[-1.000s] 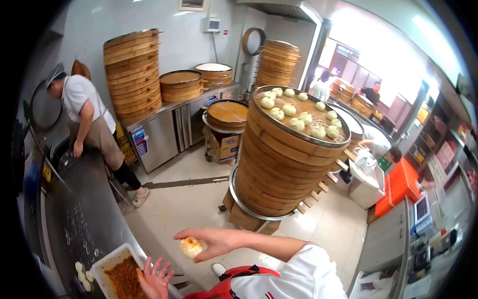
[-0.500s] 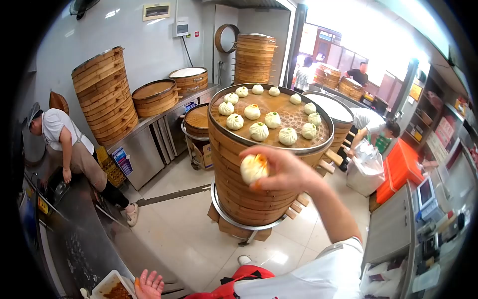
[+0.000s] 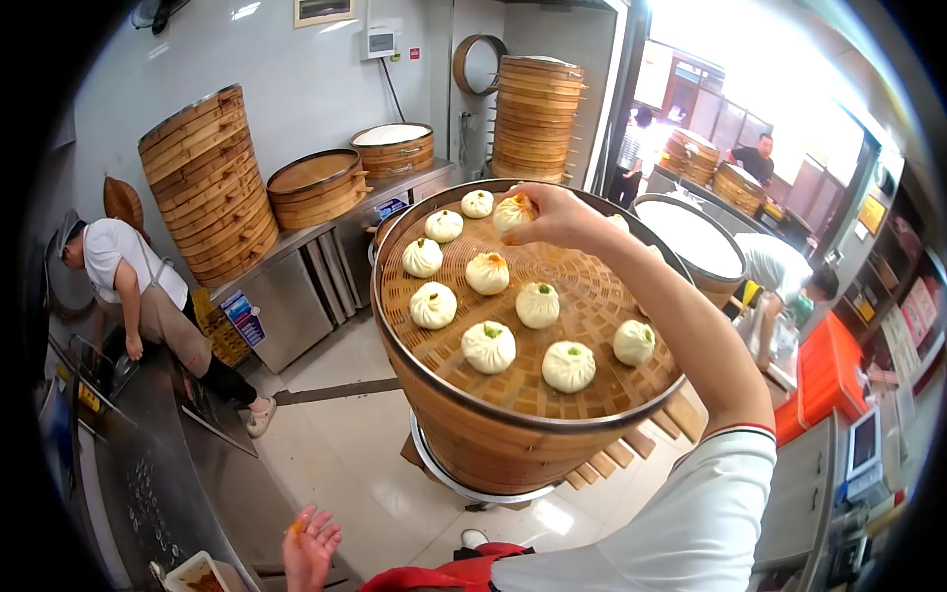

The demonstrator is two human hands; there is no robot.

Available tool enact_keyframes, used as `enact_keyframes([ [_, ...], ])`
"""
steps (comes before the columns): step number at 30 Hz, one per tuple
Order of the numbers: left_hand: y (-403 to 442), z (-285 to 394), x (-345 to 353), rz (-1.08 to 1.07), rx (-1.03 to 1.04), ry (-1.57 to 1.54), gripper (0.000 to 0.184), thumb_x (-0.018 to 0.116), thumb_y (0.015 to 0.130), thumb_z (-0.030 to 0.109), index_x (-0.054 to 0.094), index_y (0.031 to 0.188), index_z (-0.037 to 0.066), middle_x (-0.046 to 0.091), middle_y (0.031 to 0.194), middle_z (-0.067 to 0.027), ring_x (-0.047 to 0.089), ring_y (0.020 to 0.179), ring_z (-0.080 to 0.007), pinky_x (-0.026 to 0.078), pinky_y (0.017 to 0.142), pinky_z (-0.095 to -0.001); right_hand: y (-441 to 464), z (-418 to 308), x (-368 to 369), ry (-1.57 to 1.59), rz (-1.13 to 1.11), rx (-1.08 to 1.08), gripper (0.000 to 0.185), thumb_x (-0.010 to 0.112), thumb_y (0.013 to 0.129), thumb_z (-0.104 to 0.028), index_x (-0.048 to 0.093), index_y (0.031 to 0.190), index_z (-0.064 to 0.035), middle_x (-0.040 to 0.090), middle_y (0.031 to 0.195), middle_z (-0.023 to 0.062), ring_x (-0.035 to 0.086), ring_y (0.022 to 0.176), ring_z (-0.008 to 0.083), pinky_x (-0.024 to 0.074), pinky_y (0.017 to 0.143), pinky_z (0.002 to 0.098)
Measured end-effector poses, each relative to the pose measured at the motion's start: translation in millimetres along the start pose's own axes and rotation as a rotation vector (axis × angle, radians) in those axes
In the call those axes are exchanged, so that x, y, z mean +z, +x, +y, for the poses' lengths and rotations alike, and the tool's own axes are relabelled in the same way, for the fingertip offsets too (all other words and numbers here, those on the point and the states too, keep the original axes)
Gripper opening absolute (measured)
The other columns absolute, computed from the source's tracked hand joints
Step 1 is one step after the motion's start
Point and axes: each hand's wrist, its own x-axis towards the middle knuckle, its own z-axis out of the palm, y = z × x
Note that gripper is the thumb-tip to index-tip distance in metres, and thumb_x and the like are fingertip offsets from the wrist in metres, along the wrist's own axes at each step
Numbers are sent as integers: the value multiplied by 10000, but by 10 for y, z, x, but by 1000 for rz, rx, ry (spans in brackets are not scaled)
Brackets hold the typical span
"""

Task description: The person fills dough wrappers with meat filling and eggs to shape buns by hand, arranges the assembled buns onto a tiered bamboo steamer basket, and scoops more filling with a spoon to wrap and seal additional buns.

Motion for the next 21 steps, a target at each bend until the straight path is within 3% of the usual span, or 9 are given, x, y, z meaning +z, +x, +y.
enact_keyframes([
  [1,53,-11,40,-39,20,40,549,407,951,420,356,1364,61,532,1214,-151,510,1129,-293,440,933,-405,128,61,24,1,-16,-2,604,760,677,-202,550,1220,-39,620,1004,106,583,908,177,464,815,283],
  [4,173,-6,285,170,-90,-84,500,498,914,294,422,1321,14,515,1263,-160,515,1104,-294,414,965,-432,432,186,127,-38,-45,39,621,762,678,-219,541,1228,-33,612,1060,118,580,967,206,457,851,298],
  [9,390,-70,268,149,-70,-119,506,518,910,304,430,1317,17,530,1253,-157,535,1082,-287,429,948,-418,695,477,330,-50,-59,0,563,758,697,-199,555,1204,-61,609,1034,110,574,951,197,455,847,288],
  [13,481,-30,381,141,-70,-78,531,524,908,312,413,1337,20,520,1268,-164,523,1099,-286,418,960,-419,670,597,444,-118,-124,39,630,763,693,-254,514,1252,-103,601,1095,130,559,1036,220,434,908,328],
  [21,612,53,543,139,-90,-27,541,503,918,319,390,1355,20,494,1300,-174,502,1123,-286,394,986,-419,634,511,402,-124,-110,62,619,761,708,-289,521,1251,-113,602,1095,135,557,1040,217,429,914,325],
])
